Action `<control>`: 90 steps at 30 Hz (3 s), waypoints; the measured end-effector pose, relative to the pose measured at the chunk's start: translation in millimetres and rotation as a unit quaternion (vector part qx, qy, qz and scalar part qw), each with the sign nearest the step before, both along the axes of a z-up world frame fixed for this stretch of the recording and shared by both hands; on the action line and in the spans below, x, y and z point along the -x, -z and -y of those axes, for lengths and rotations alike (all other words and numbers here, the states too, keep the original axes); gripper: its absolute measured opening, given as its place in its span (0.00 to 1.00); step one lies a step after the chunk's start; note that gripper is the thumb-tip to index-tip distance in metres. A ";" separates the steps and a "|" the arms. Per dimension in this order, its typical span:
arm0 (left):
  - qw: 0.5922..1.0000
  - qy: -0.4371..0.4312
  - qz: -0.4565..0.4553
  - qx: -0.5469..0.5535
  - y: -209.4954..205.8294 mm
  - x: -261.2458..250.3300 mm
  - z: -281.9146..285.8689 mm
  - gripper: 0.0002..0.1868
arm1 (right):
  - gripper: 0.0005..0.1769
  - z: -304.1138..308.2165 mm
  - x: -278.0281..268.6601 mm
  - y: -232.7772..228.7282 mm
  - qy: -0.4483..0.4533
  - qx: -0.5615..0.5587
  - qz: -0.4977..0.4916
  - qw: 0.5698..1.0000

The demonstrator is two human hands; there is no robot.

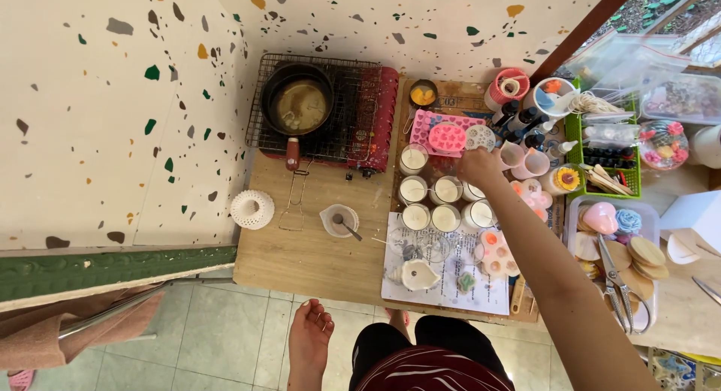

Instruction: The recorder is making decorative candles, including preparing wicks, melting wax, and assembling various candle components at a workbench.

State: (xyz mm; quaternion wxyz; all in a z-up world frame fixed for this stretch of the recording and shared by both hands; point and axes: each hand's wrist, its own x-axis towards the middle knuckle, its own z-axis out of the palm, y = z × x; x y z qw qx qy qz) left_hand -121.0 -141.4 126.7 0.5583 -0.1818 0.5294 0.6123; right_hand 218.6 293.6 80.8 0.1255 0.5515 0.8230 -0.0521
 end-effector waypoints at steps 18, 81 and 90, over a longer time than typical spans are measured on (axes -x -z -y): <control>0.999 0.021 -0.017 0.018 -30.4 -3.2 -4.4 0.08 | 0.11 -2.5 0.1 26.7 0.059 -0.088 -0.029 0.994; 0.992 0.090 -0.027 0.078 130.2 43.6 42.1 0.10 | 0.07 100.8 -98.6 -1.7 0.066 -0.100 -0.251 0.961; 0.984 0.152 -0.089 0.035 152.4 -27.6 -25.9 0.12 | 0.08 150.4 -312.0 -141.8 0.041 -0.165 -0.275 0.946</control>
